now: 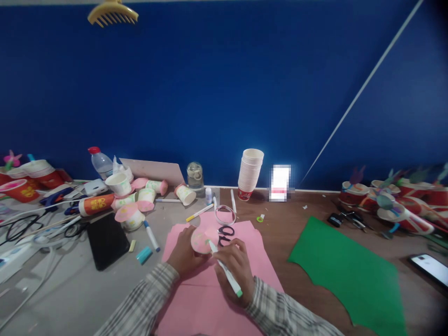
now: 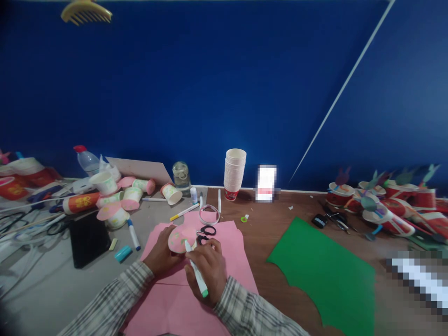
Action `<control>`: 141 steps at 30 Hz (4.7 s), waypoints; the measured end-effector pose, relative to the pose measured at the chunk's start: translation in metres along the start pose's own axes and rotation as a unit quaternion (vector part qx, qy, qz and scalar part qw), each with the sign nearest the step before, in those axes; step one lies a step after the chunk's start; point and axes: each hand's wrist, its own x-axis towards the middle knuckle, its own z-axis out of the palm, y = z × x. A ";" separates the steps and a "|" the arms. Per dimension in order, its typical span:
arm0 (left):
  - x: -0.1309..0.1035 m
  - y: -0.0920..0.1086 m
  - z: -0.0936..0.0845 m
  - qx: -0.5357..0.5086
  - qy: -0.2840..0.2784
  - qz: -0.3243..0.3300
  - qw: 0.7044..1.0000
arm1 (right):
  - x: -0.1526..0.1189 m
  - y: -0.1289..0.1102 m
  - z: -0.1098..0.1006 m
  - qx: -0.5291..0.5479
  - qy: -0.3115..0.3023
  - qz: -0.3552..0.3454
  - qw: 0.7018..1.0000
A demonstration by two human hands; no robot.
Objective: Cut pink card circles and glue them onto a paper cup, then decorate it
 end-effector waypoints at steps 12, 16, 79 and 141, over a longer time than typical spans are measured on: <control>-0.001 -0.002 0.001 0.003 -0.011 0.001 1.000 | -0.001 0.001 0.000 0.002 0.005 -0.013 1.000; 0.000 -0.002 0.001 0.012 -0.018 -0.002 1.000 | -0.002 0.000 -0.001 0.003 0.012 -0.010 1.000; 0.002 0.005 -0.004 0.013 -0.011 0.002 1.000 | 0.000 0.002 -0.002 -0.001 0.024 0.000 1.000; -0.002 0.002 -0.002 -0.032 0.005 -0.038 0.999 | -0.004 -0.004 0.002 0.008 -0.026 -0.029 0.999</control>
